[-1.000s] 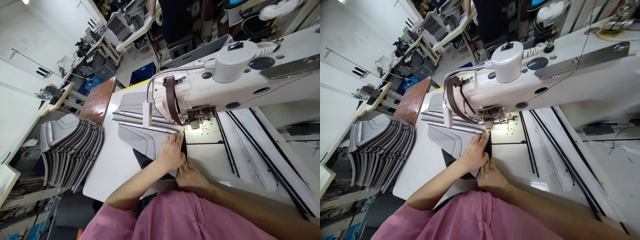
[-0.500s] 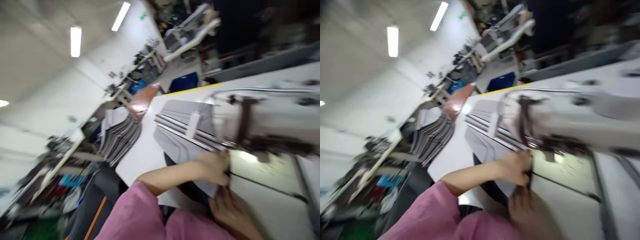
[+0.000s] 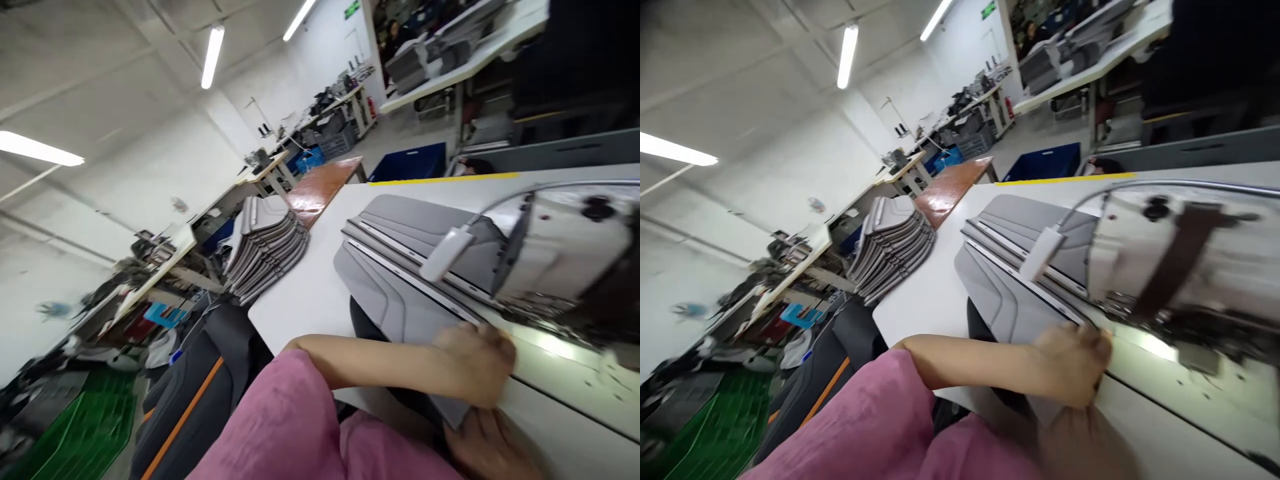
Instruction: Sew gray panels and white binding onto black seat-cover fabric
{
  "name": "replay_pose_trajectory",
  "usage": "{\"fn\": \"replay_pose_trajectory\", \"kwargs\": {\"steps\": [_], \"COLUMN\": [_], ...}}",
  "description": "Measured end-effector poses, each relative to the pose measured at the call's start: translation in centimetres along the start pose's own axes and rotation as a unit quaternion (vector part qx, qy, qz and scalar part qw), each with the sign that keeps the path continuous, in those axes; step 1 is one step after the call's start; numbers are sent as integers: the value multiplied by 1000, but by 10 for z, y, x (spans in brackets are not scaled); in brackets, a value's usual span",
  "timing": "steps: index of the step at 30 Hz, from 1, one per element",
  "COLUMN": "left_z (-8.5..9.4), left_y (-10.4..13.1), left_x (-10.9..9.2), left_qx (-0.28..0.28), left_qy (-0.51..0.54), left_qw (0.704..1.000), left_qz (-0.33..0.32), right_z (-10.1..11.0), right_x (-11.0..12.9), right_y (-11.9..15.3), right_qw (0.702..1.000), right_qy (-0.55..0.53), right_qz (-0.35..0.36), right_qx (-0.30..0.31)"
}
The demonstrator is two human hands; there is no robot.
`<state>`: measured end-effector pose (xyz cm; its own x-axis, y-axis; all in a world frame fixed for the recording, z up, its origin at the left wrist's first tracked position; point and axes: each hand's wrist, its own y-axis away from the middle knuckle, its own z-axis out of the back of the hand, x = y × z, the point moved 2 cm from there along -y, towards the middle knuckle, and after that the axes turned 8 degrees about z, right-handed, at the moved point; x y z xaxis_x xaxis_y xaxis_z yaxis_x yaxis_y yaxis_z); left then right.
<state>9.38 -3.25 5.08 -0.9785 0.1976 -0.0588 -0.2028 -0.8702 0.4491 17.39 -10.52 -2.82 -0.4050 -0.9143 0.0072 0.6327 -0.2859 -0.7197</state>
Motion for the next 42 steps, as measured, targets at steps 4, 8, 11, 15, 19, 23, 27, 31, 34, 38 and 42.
{"fn": "replay_pose_trajectory", "kwargs": {"steps": [4,8,11,15,19,23,27,31,34,38,42], "left_z": [-5,-5,4,18,22,20,10,-1,6,28,33], "left_y": [10,7,2,-8,-19,-22,-7,11,11,-5,-24], "left_x": [11,14,11,8,8,6,-3,-10,-11,-7,-3], "left_qx": [-73,-102,-66,8,19,21,-8,-50,-23,17,-11], "left_qy": [71,70,58,26,-14,-10,-37,-45,-32,4,46], "left_qw": [994,992,996,999,999,999,998,996,998,999,998], "left_qz": [-26,-2,15,25,30,39,47,54,48,40,48], "right_z": [19,17,16,17,17,16,17,15,12,9,7], "right_x": [22,19,20,22,21,20,19,21,24,21,7], "right_y": [3,-6,-7,-7,-9,-9,-8,-8,-9,-11,-12], "right_qw": [988,986,987,988,989,990,992,993,992,991,992], "right_qy": [88,97,106,100,100,98,86,89,103,106,58], "right_qz": [25,7,2,-8,-12,-17,-20,-15,-20,-36,-39], "right_qx": [124,134,118,117,109,104,91,81,71,70,108]}}
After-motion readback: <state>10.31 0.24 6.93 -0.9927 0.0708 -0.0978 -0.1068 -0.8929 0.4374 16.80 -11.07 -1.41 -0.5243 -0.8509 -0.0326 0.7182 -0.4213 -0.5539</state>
